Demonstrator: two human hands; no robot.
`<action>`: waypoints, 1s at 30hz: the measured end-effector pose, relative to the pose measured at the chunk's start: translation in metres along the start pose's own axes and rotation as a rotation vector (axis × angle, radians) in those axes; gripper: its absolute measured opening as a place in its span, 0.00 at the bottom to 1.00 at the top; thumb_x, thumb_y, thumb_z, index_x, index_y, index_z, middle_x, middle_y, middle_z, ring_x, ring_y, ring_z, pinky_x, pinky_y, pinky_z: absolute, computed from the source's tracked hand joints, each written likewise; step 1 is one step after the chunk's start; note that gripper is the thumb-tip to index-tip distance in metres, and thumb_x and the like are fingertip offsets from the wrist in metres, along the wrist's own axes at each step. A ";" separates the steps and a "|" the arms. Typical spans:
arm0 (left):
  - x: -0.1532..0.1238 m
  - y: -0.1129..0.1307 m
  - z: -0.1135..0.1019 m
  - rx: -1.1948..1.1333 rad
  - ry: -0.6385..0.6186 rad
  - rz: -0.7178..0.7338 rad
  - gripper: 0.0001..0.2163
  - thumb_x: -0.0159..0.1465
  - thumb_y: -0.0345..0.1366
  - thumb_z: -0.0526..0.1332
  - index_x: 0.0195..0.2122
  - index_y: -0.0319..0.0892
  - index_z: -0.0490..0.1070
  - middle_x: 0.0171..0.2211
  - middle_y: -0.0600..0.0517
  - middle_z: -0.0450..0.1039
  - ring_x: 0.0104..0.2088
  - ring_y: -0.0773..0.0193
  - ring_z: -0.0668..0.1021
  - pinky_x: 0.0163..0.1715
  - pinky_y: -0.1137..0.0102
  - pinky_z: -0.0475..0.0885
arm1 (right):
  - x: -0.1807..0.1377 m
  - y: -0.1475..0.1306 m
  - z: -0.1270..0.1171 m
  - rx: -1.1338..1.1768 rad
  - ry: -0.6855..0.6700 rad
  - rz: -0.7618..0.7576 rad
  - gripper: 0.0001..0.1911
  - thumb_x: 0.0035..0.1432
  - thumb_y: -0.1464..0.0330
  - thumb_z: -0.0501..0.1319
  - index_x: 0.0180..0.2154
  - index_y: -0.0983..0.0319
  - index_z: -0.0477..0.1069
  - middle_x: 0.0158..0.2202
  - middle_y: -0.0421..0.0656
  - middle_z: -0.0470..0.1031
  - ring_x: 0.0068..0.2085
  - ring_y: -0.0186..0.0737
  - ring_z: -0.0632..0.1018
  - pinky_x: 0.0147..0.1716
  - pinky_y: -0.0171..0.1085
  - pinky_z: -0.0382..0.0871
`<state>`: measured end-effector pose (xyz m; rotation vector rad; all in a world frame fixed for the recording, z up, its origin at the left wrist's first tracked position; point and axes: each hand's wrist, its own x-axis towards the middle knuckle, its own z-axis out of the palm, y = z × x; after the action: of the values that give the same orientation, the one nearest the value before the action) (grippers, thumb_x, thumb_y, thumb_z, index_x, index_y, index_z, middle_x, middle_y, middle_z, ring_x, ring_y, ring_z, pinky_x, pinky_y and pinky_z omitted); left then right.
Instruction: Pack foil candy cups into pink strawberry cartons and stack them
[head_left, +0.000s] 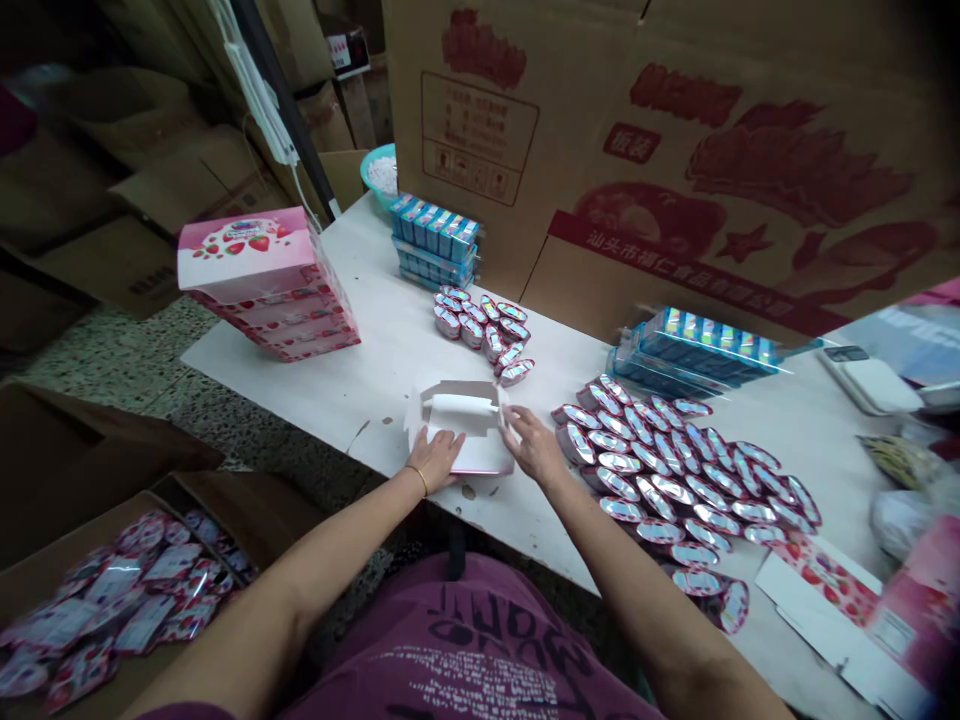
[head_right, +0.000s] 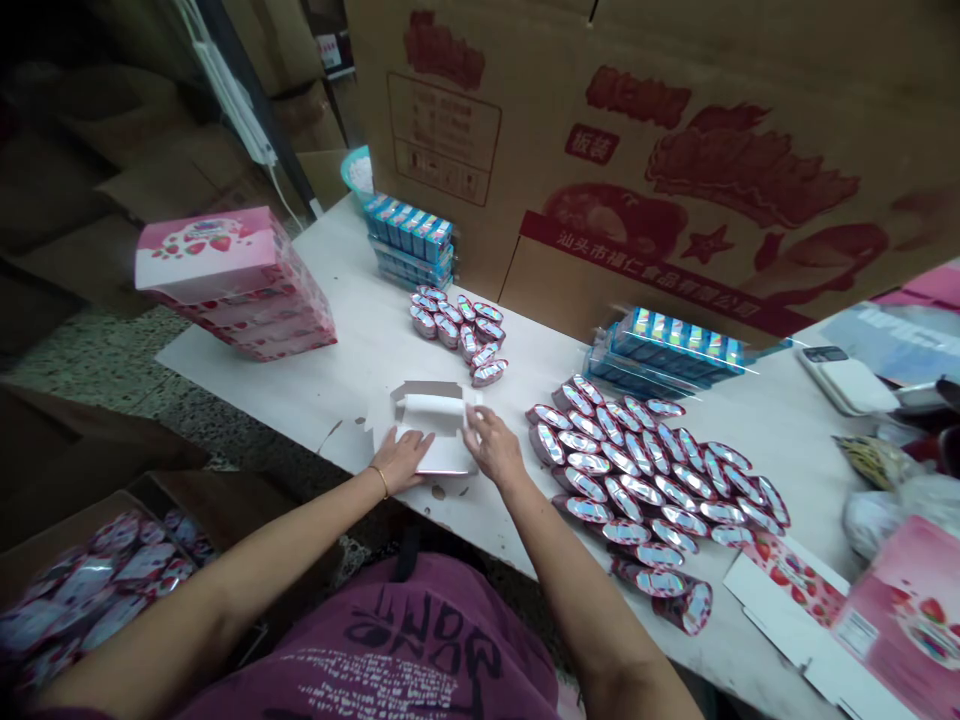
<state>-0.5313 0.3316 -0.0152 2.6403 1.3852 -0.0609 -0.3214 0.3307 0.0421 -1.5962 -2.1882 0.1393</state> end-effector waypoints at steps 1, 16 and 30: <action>0.001 0.001 0.001 0.005 0.002 0.013 0.35 0.53 0.41 0.61 0.60 0.39 0.49 0.52 0.38 0.60 0.54 0.48 0.62 0.56 0.47 0.47 | -0.002 0.001 0.002 0.017 -0.039 -0.070 0.18 0.61 0.63 0.49 0.52 0.56 0.66 0.50 0.45 0.66 0.46 0.41 0.71 0.43 0.39 0.68; 0.000 0.008 0.005 0.010 0.082 -0.003 0.32 0.56 0.37 0.59 0.60 0.33 0.49 0.56 0.37 0.57 0.57 0.51 0.59 0.59 0.56 0.44 | 0.015 0.034 0.049 0.482 0.137 0.388 0.42 0.45 0.69 0.61 0.59 0.63 0.44 0.51 0.50 0.63 0.47 0.43 0.70 0.43 0.42 0.66; -0.019 -0.039 -0.012 -0.329 0.672 0.068 0.20 0.64 0.35 0.48 0.58 0.44 0.56 0.56 0.45 0.62 0.57 0.60 0.64 0.53 0.61 0.62 | 0.041 0.059 0.079 0.524 0.060 0.314 0.20 0.46 0.58 0.60 0.41 0.61 0.68 0.40 0.43 0.72 0.42 0.42 0.73 0.45 0.42 0.65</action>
<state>-0.5740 0.3398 -0.0059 2.5062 1.3007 1.0493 -0.3101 0.4020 -0.0373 -1.5838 -1.6530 0.6864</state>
